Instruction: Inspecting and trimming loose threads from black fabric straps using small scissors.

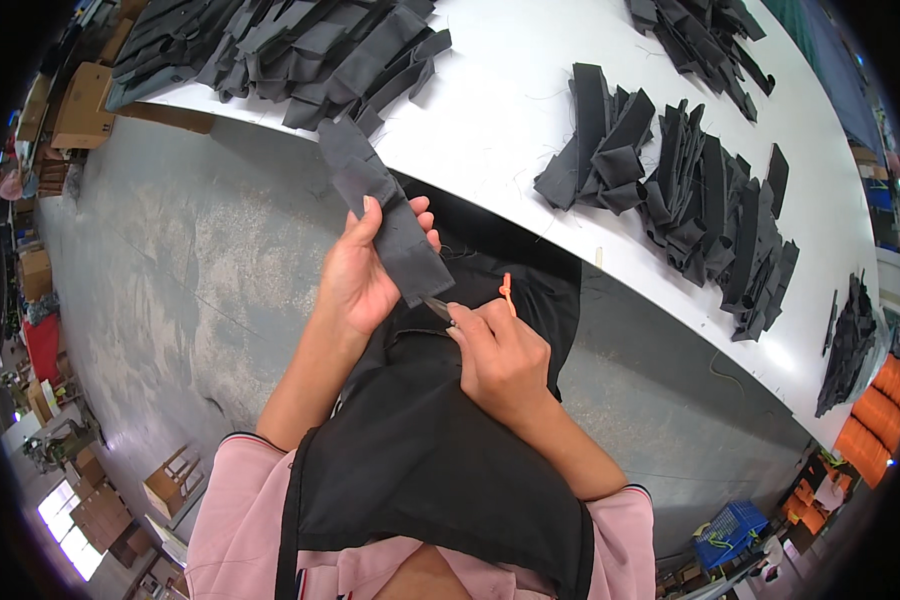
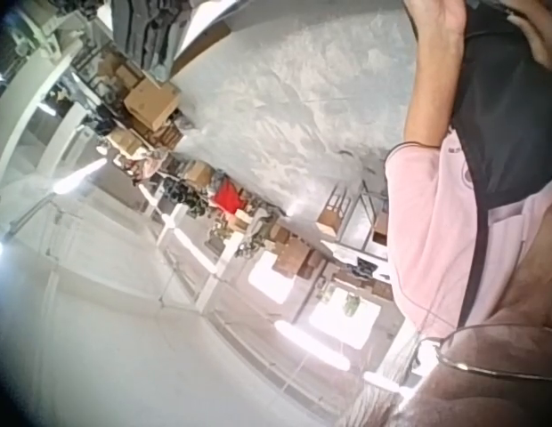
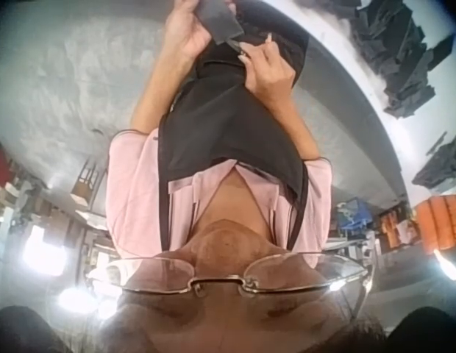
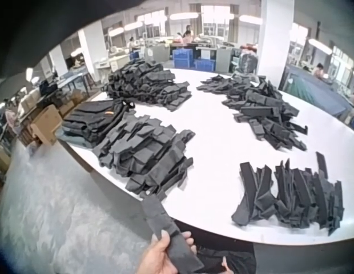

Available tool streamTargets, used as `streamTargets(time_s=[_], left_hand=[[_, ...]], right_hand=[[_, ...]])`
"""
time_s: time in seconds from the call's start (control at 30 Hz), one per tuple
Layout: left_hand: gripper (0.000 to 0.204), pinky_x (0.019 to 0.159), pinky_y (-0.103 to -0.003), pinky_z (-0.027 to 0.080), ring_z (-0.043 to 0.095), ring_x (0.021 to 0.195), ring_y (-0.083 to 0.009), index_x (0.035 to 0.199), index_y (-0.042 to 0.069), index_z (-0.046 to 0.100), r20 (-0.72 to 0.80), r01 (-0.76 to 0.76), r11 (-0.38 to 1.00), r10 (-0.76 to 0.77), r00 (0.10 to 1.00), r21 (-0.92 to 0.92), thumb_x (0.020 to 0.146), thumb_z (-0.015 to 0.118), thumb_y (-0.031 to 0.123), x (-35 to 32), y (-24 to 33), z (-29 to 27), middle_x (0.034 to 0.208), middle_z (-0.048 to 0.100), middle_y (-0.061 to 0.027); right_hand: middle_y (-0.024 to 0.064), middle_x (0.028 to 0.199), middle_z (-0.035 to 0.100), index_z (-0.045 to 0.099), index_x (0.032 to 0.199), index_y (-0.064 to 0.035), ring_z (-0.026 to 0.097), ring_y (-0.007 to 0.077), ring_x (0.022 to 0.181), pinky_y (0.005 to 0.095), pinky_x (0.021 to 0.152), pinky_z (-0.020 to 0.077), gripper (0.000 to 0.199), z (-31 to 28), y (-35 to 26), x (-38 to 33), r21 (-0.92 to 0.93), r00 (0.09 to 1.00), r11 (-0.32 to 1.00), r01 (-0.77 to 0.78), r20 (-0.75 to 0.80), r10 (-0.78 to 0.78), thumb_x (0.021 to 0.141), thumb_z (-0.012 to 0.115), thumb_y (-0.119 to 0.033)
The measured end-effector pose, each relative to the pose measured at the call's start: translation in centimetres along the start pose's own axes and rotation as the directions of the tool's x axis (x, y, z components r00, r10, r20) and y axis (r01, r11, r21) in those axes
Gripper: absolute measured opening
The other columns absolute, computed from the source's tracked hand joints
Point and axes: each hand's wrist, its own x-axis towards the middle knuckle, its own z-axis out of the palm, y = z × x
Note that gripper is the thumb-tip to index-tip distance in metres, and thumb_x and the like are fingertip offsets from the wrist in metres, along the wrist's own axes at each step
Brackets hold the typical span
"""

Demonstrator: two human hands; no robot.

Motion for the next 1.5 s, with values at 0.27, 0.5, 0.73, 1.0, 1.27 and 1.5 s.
streamTargets(time_s=[0.27, 0.5, 0.73, 1.0, 1.27, 1.5], left_hand=[[0.029, 0.083, -0.045, 0.053, 0.060, 0.096, -0.0271, 0.117, 0.009, 0.038, 0.015, -0.007, 1.000, 0.007, 1.000, -0.007, 0.097, 0.047, 0.028, -0.1, 0.0, 0.2, 0.112, 0.056, -0.0184], [0.029, 0.084, -0.045, 0.053, 0.060, 0.097, -0.0269, 0.116, 0.008, 0.038, 0.003, -0.018, 1.000, 0.018, 1.000, -0.013, 0.098, 0.046, 0.029, -0.1, 0.1, 0.4, 0.112, 0.056, -0.0177], [0.030, 0.084, -0.045, 0.052, 0.059, 0.096, -0.0270, 0.115, 0.007, 0.039, -0.005, -0.071, 0.997, 0.071, 0.997, -0.030, 0.098, 0.045, 0.031, -0.3, 0.0, 0.4, 0.112, 0.056, -0.0175], [0.031, 0.085, -0.045, 0.052, 0.059, 0.096, -0.0268, 0.115, 0.005, 0.039, -0.068, -0.130, 0.989, 0.125, 0.990, -0.074, 0.099, 0.042, 0.031, -0.4, -0.1, 1.1, 0.112, 0.056, -0.0174], [0.033, 0.089, -0.044, 0.050, 0.055, 0.101, -0.0259, 0.119, 0.006, 0.031, -0.035, -0.169, 0.973, 0.166, 0.986, -0.156, 0.099, 0.041, 0.030, -0.5, -0.2, 1.2, 0.113, 0.055, -0.0164], [0.038, 0.090, -0.043, 0.050, 0.056, 0.099, -0.0270, 0.118, -0.002, 0.041, -0.063, -0.188, 0.971, 0.180, 0.982, -0.148, 0.100, 0.039, 0.032, -0.7, -0.3, 1.4, 0.114, 0.055, -0.0164]], right_hand=[[0.0083, 0.079, 0.054, 0.064, 0.097, -0.0014, 0.058, 0.0215, 0.060, 0.0291, 0.053, 0.0461, 0.031, -0.3, -0.1, -0.1, 0.084, 0.999, 0.996, -0.006, -0.034, 0.009, 0.067, 0.071, 0.001], [0.0086, 0.081, 0.054, 0.063, 0.098, -0.0012, 0.058, 0.0211, 0.061, 0.0289, 0.053, 0.0469, 0.032, 0.0, -0.3, 0.0, 0.045, 1.000, 0.999, -0.011, -0.020, 0.012, 0.067, 0.072, 0.000], [0.0087, 0.080, 0.055, 0.062, 0.097, -0.0009, 0.058, 0.0206, 0.058, 0.0284, 0.051, 0.0466, 0.032, 0.5, -0.6, 0.0, 0.039, 0.998, 0.999, -0.012, -0.058, 0.014, 0.067, 0.072, -0.001], [0.0089, 0.080, 0.054, 0.062, 0.098, -0.0004, 0.058, 0.0198, 0.059, 0.0277, 0.050, 0.0466, 0.030, 0.6, -0.7, -0.2, 0.023, 0.997, 0.999, -0.032, -0.069, 0.034, 0.070, 0.072, -0.003], [0.0092, 0.080, 0.054, 0.062, 0.099, 0.0002, 0.057, 0.0195, 0.059, 0.0269, 0.050, 0.0464, 0.031, 1.4, -0.8, 0.1, 0.099, 0.990, 0.992, -0.078, -0.113, 0.089, 0.070, 0.072, -0.001], [0.0094, 0.079, 0.053, 0.062, 0.099, 0.0001, 0.056, 0.0201, 0.058, 0.0274, 0.049, 0.0457, 0.031, 1.4, -0.5, -0.1, 0.081, 0.984, 0.994, -0.070, -0.159, 0.082, 0.070, 0.071, 0.001]])
